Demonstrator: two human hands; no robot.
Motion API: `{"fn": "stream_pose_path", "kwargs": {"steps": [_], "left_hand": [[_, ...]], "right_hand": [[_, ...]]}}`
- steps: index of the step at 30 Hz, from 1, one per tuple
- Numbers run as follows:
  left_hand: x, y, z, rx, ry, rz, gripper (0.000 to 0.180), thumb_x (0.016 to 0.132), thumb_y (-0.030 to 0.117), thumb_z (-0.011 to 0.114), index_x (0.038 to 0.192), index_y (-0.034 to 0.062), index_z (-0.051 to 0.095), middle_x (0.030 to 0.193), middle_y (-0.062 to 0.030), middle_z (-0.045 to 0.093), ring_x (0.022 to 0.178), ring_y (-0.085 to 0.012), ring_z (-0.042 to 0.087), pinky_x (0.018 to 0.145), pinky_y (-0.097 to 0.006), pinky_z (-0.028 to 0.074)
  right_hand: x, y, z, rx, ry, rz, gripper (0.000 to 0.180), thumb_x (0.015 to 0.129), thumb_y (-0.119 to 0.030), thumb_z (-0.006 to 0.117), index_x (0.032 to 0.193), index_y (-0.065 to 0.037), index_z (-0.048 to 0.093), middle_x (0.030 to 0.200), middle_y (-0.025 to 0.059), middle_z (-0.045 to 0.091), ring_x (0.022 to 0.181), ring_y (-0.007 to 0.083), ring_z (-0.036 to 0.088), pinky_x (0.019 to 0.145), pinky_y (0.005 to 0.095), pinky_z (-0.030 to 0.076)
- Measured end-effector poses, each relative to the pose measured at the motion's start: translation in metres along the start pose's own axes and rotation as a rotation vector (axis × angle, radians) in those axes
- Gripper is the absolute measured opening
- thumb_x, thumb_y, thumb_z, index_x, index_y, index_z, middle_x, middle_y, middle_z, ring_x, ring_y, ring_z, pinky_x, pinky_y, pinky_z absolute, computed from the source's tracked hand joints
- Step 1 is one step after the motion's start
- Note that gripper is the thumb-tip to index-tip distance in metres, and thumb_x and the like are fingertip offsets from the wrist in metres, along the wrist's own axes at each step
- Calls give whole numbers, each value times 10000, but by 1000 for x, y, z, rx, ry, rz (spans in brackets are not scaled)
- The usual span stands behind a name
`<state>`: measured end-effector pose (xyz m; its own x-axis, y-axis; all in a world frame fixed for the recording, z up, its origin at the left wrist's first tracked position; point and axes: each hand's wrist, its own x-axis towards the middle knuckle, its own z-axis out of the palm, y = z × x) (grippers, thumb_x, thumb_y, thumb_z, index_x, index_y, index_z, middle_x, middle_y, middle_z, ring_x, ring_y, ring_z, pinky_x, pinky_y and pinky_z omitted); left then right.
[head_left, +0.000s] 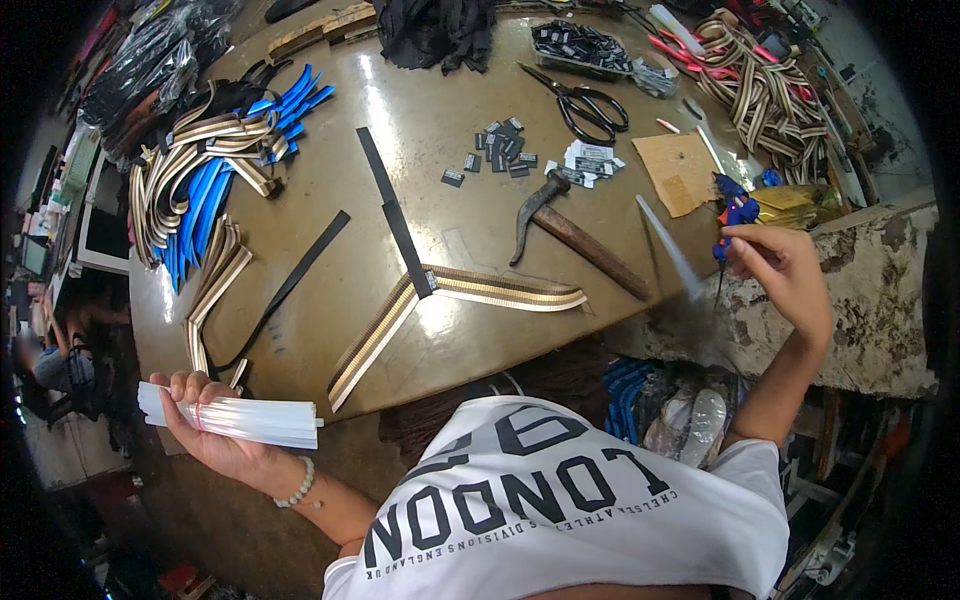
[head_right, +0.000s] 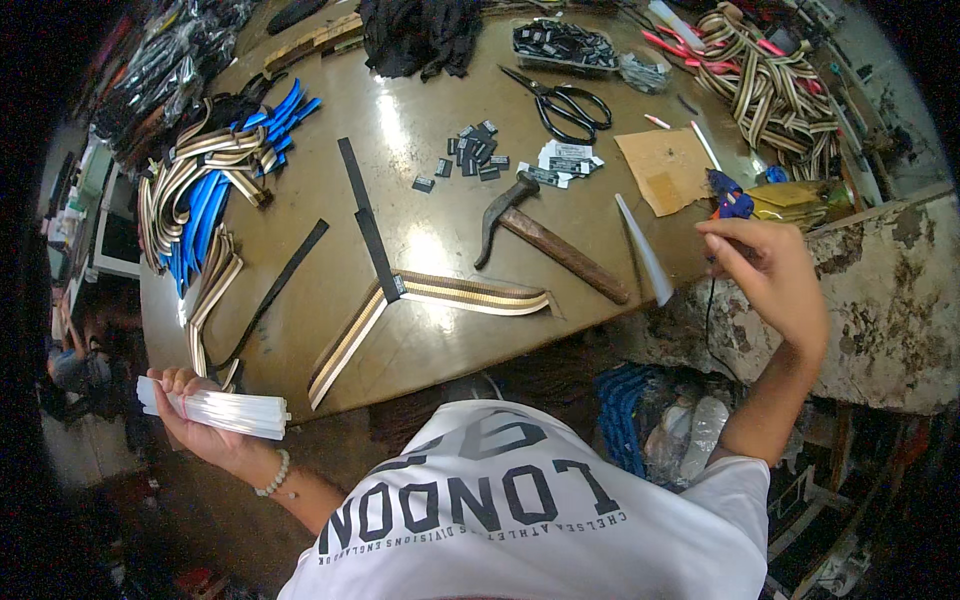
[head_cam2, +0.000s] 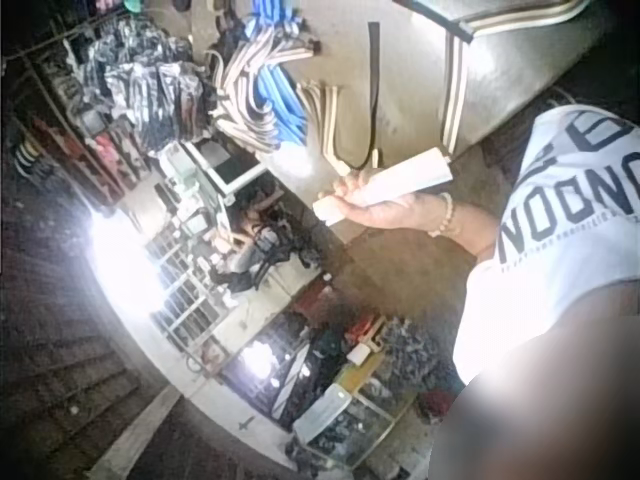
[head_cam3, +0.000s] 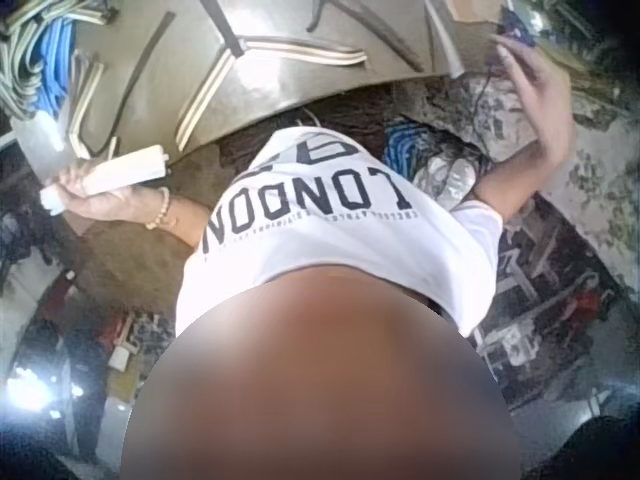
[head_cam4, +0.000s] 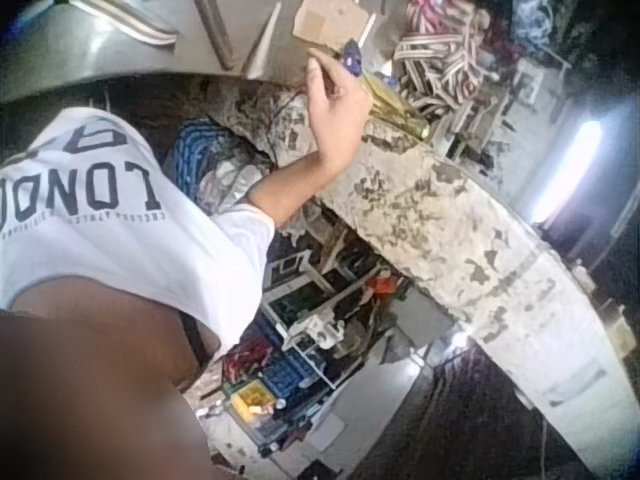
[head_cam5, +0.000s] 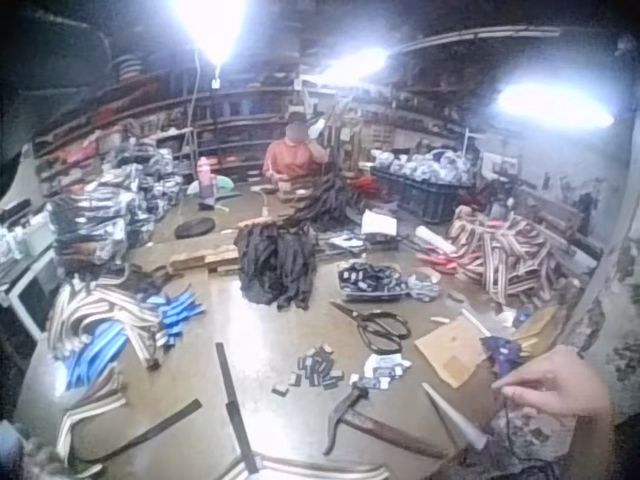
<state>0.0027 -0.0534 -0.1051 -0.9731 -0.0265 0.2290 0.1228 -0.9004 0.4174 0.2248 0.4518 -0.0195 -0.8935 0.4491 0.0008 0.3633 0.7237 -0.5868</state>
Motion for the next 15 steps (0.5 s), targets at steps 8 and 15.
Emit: {"fn": "stream_pose_path", "kwargs": {"steps": [8, 15], "left_hand": [[-11, -21, -12, 48, -28, -65, 258, 1041, 143, 463, 1270, 23, 455, 882, -52, 461, 722, -119, 460, 638, -271, 463], [-25, -69, 26, 245, -48, -163, 379, 1014, 142, 508, 1358, 24, 403, 918, -41, 448, 747, -125, 449, 651, -270, 448]], "right_hand": [[14, 51, 136, -336, 164, 200, 261, 953, -251, 596, 968, 4, 541, 972, 225, 580, 908, 466, 597, 758, 541, 474], [24, 32, 159, -293, 378, 38, 173, 934, -171, 610, 973, -5, 582, 980, 192, 585, 949, 406, 580, 794, 496, 474]]}}
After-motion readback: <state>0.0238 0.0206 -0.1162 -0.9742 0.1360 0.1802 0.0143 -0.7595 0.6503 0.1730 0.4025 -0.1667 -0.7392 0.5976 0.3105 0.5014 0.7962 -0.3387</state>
